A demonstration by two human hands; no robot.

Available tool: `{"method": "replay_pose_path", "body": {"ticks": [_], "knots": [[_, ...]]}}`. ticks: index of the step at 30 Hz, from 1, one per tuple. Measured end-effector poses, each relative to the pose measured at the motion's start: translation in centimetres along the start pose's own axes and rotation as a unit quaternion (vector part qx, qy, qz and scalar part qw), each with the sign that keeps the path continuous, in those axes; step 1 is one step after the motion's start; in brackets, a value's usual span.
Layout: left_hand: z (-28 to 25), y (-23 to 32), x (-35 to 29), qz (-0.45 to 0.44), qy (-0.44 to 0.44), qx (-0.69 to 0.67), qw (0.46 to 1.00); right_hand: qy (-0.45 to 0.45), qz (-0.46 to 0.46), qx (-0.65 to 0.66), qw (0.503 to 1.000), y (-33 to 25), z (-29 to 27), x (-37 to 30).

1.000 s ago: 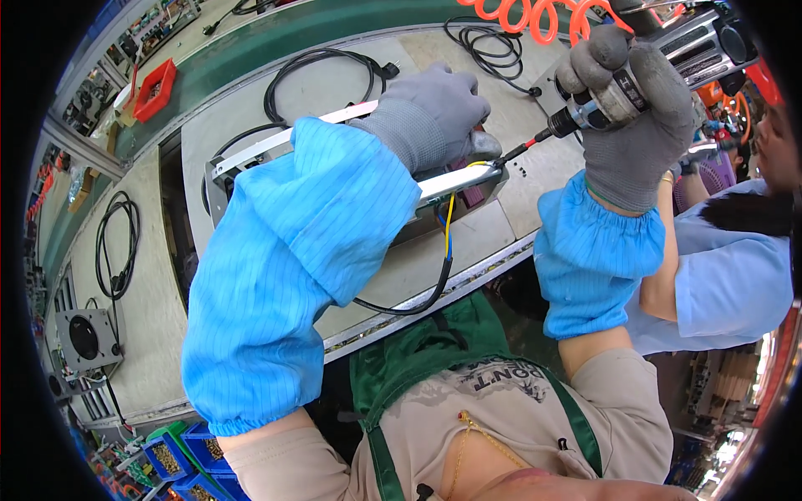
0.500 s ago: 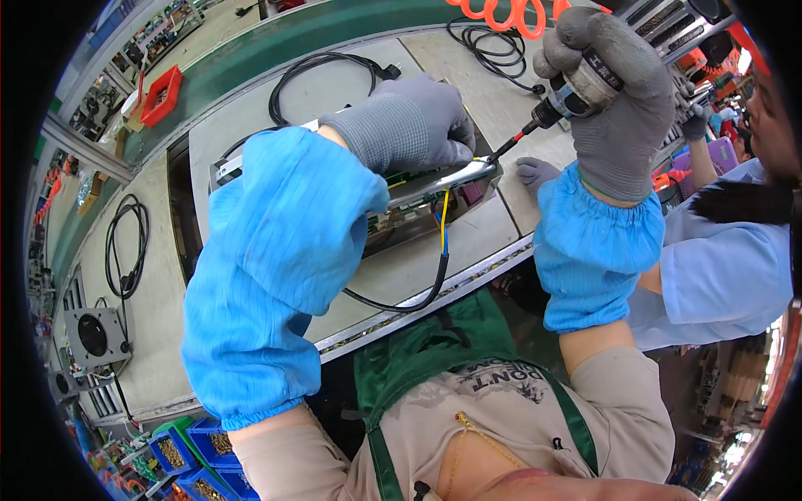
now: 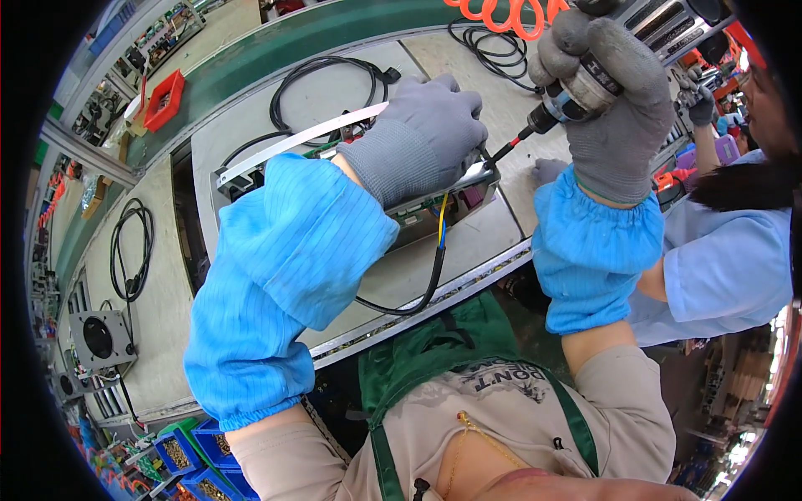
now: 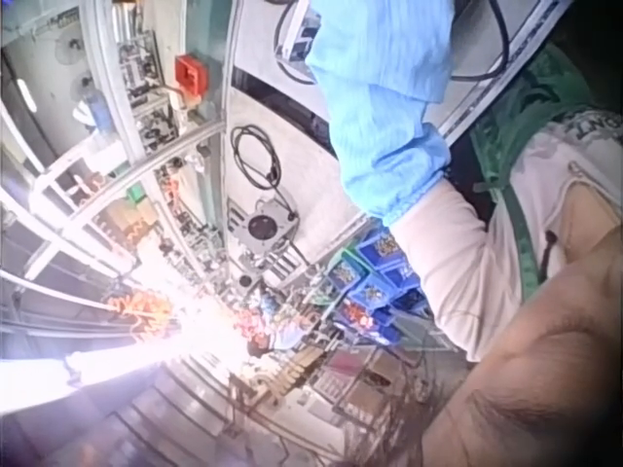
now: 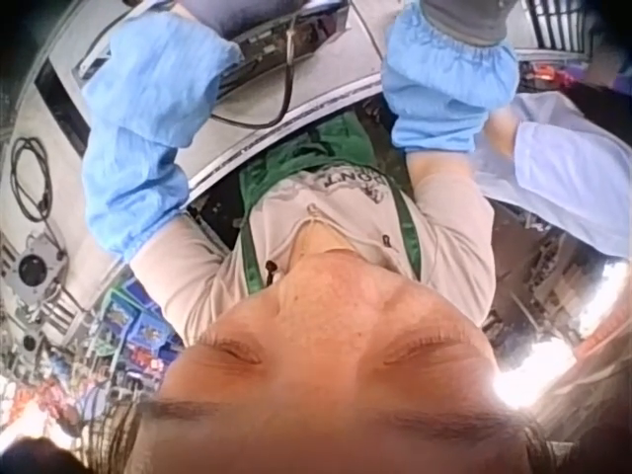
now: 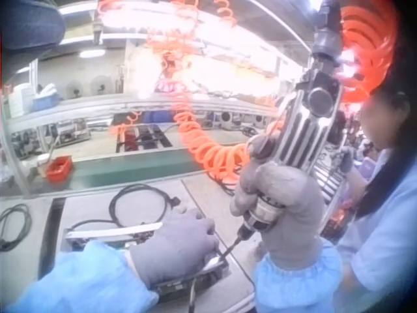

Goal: Assembling and securing components within an electronic enclosure using a pneumatic screwdriver.

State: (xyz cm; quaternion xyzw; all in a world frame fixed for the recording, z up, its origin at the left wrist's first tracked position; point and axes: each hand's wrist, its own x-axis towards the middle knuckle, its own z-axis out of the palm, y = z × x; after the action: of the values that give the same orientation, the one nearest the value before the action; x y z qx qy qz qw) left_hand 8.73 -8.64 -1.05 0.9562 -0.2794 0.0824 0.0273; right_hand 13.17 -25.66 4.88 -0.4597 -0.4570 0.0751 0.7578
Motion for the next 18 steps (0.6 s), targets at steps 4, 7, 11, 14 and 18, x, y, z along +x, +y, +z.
{"method": "replay_pose_path", "body": {"ticks": [4,7,11,14,18], "knots": [[1.1,-0.2,-0.1,0.023,0.084,-0.04,0.995,0.07,-0.01,-0.047,0.996,0.1,0.6,-0.4],[0.9,-0.1,-0.1,0.025,0.084,-0.042,0.995,0.027,0.024,-0.031,0.999,-0.1,0.7,0.1],[-0.2,-0.1,-1.1,-0.017,0.004,0.011,1.0,0.268,0.068,-0.114,0.954,-1.5,6.9,1.0],[-2.0,0.5,-4.6,-0.072,0.111,-0.052,0.99,0.293,0.088,-0.11,0.946,-0.9,6.8,1.0],[-2.1,1.8,-14.4,-0.246,0.475,-0.247,0.808,0.115,0.024,-0.085,0.989,0.4,0.9,-0.2]]}}
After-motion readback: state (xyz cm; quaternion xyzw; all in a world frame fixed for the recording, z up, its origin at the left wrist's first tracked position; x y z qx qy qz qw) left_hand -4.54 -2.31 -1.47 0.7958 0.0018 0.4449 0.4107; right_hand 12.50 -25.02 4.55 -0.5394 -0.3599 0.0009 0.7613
